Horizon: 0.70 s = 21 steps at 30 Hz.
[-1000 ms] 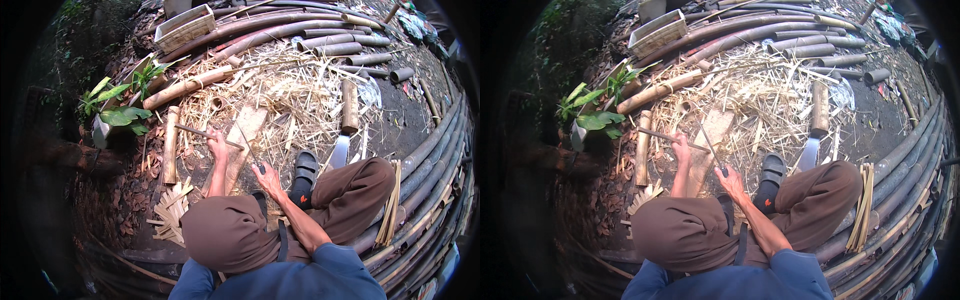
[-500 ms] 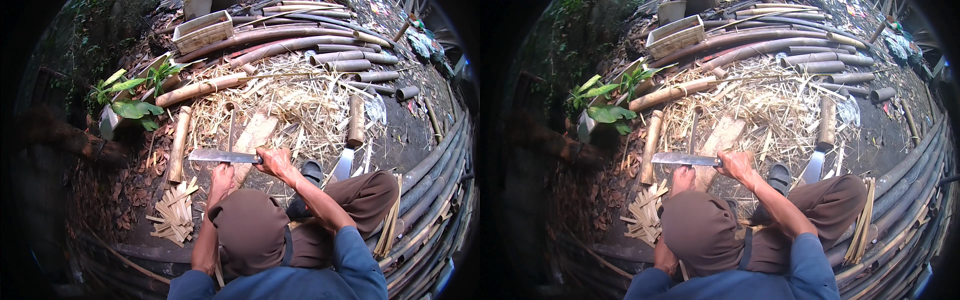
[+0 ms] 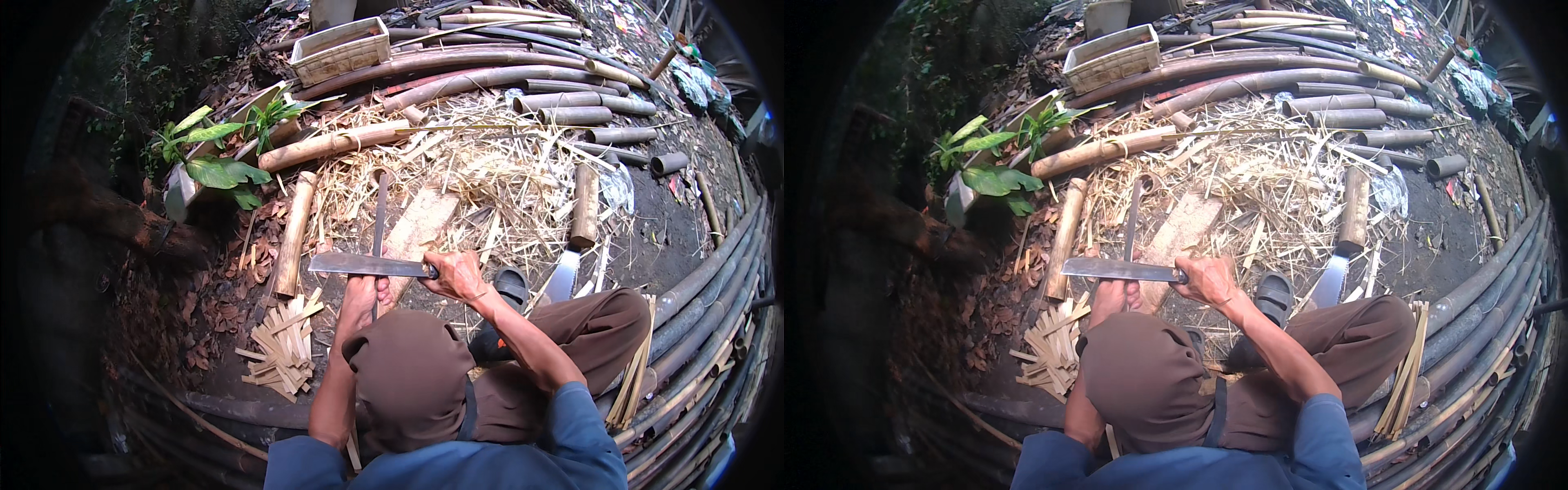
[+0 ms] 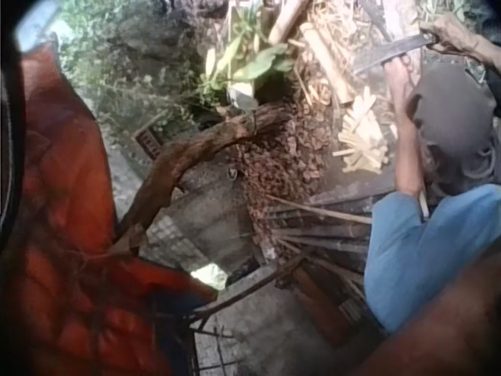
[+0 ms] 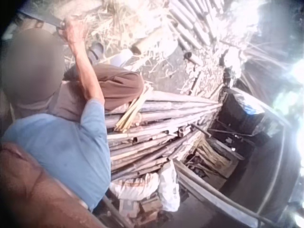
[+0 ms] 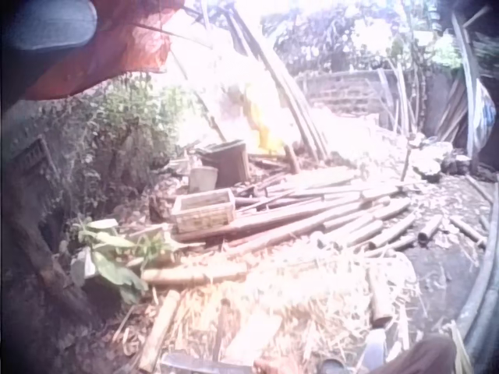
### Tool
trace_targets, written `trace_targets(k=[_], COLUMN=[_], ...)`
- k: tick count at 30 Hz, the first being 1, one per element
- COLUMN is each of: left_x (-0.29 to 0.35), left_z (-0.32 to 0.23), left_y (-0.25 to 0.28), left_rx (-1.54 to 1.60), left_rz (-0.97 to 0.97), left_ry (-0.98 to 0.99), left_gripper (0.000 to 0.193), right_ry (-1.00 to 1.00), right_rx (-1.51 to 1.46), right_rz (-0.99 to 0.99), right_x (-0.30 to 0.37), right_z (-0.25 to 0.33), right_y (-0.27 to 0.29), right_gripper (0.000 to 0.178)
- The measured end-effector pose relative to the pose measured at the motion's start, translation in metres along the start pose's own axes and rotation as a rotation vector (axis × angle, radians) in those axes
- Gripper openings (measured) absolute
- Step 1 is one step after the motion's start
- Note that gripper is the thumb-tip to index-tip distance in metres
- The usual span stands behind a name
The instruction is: The person sits on the ground and uses a machete to split bamboo poles into thin strips. They repeatedly position bamboo pieces on a wooden block, strike them with the machete, and separate the resulting strips.
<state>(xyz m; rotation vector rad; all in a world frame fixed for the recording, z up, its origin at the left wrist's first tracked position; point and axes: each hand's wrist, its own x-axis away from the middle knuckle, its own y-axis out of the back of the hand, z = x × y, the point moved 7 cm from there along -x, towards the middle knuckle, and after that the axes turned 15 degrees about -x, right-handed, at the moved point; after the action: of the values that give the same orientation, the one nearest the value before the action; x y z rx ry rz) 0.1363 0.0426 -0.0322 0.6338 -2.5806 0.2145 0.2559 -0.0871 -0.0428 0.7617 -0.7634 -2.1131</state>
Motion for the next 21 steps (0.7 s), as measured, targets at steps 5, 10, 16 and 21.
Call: trace_targets(k=[5, 10, 16, 21], left_x=[0.029, 0.001, -0.127, -0.139], left_z=[-0.017, -0.002, 0.021, 0.033], left_y=[-0.011, 0.009, 0.038, 0.044], left_rx=[-0.265, -0.083, -0.029, 0.004], left_rz=[0.076, -0.120, -0.305, -0.305], left_ry=[-0.112, -0.226, -0.641, -0.589], left_gripper=[0.042, 0.032, 0.023, 0.028], right_ry=[-0.405, -0.628, -0.778, -0.857], right_rx=[-0.037, -0.456, -0.565, -0.510], right_rz=[-0.146, -0.393, -0.328, -0.239], right_x=[-0.013, 0.014, 0.055, 0.109], right_z=[-0.101, -0.130, -0.067, -0.061], right_y=[0.038, 0.066, 0.001, -0.041], right_gripper=[0.028, 0.028, 0.049, 0.053])
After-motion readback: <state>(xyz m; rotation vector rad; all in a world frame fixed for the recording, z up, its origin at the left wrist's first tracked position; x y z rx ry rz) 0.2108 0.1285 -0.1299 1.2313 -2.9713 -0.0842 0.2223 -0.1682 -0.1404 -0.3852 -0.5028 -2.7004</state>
